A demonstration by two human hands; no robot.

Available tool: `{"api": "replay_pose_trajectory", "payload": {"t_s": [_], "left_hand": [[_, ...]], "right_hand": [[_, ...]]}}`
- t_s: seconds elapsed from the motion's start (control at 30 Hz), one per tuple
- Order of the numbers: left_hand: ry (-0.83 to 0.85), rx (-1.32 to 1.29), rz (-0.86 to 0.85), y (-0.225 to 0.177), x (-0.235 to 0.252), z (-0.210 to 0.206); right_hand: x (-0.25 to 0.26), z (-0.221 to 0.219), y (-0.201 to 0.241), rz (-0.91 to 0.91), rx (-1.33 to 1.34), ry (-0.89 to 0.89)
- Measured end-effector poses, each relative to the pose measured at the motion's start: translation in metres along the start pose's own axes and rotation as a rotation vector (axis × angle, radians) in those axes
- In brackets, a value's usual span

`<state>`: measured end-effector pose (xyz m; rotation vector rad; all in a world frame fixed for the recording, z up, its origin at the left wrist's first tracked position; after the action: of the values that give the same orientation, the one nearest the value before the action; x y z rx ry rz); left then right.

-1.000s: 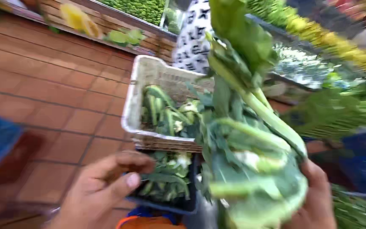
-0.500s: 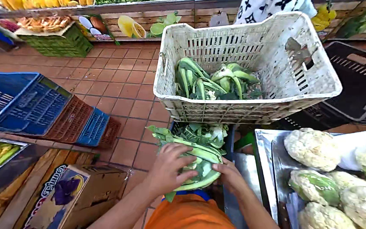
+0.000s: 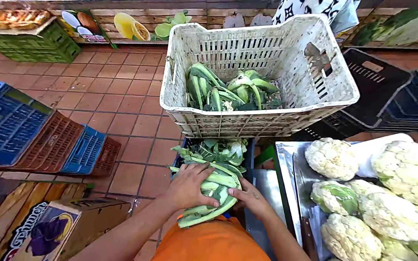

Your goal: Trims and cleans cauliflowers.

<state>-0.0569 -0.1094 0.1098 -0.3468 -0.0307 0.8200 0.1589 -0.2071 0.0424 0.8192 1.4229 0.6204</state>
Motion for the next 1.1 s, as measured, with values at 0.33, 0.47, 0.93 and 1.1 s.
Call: {"api": "replay_pose_trajectory", "payload": {"t_s": [0.33, 0.47, 0.93, 1.1], "left_hand": [[0.040, 0.023, -0.061, -0.005, 0.010, -0.007], [0.052, -0.032, -0.033, 0.004, 0.010, -0.007], [0.227, -0.146, 0.211, 0.004, 0.009, 0.004], [0.153, -0.053, 0.340, -0.019, 0.008, 0.001]], "right_hand": [[-0.124, 0.096, -0.011, -0.022, -1.043, -0.888], [-0.119, 0.091, -0.036, -0.223, -1.185, -0.834], [-0.169, 0.022, -0.007, 0.459, -0.832, -0.635], [-0.129, 0.003, -0.001, 0.546, -0.941, -0.555]]}}
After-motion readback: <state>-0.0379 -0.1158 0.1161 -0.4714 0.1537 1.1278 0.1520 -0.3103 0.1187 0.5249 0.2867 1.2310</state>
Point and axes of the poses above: each hand's wrist, its own x-axis towards the middle knuckle, its own z-axis out of the back of the hand, y = z × x, the point moved 3 cm from there along x, towards the middle knuckle, and after that the axes turned 9 degrees about -y, right-handed, at the moved point
